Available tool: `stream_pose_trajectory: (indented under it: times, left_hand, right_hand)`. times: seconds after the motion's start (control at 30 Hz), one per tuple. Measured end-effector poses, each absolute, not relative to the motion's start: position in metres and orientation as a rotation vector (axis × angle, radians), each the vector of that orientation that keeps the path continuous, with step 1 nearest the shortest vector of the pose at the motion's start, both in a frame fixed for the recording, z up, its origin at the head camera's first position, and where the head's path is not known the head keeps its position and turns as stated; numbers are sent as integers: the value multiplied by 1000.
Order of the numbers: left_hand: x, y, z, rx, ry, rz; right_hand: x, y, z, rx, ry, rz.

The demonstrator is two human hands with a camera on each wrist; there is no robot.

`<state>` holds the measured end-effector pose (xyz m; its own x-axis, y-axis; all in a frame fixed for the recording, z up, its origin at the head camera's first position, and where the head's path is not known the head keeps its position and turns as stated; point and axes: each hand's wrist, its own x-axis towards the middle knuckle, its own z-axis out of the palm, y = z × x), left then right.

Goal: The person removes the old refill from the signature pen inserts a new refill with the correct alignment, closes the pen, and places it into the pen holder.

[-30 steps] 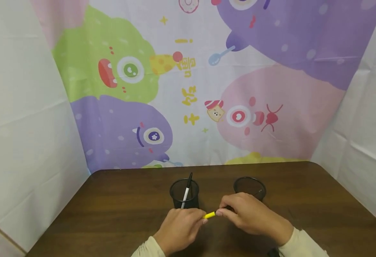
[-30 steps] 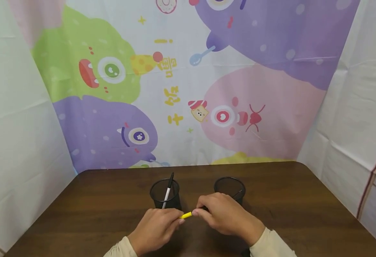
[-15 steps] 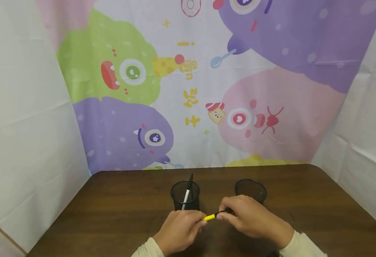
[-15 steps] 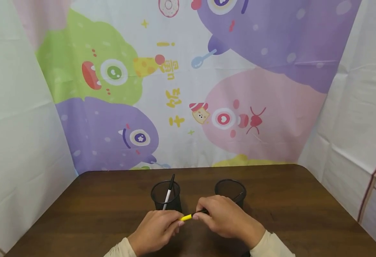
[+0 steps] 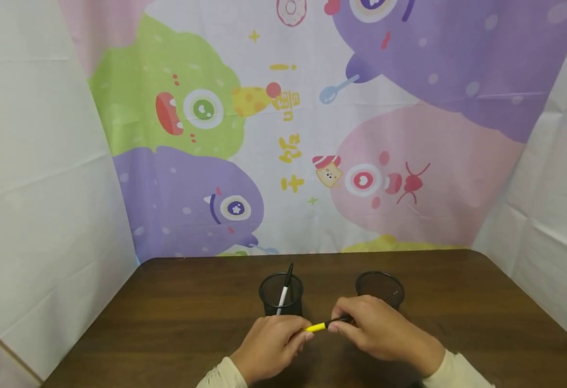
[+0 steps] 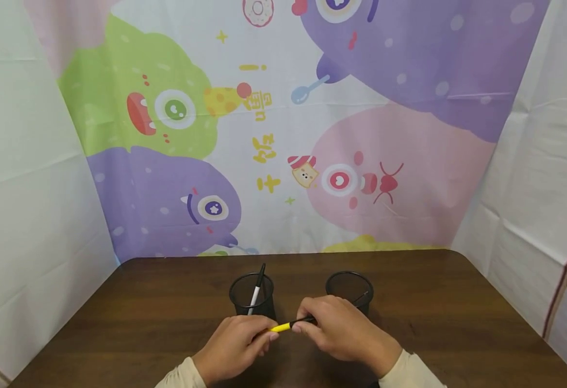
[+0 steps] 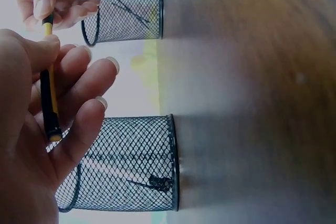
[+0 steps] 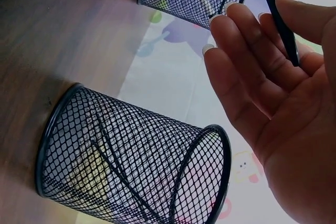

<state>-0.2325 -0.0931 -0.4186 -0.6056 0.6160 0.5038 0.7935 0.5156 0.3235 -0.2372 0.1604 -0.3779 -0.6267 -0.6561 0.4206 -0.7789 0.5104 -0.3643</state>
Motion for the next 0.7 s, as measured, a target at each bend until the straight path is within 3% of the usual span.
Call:
stream_pose_trajectory:
  times: [0.33, 0.7]
  left_hand:
    - [-233, -95, -421, -1127, -2419, -1087]
    - [-234, -96, -419, -1146, -2315, -1122]
  right_hand:
    - [-239, 160, -380, 1292, -2484, 1050]
    - [-241, 161, -381, 1223, -2494, 1099]
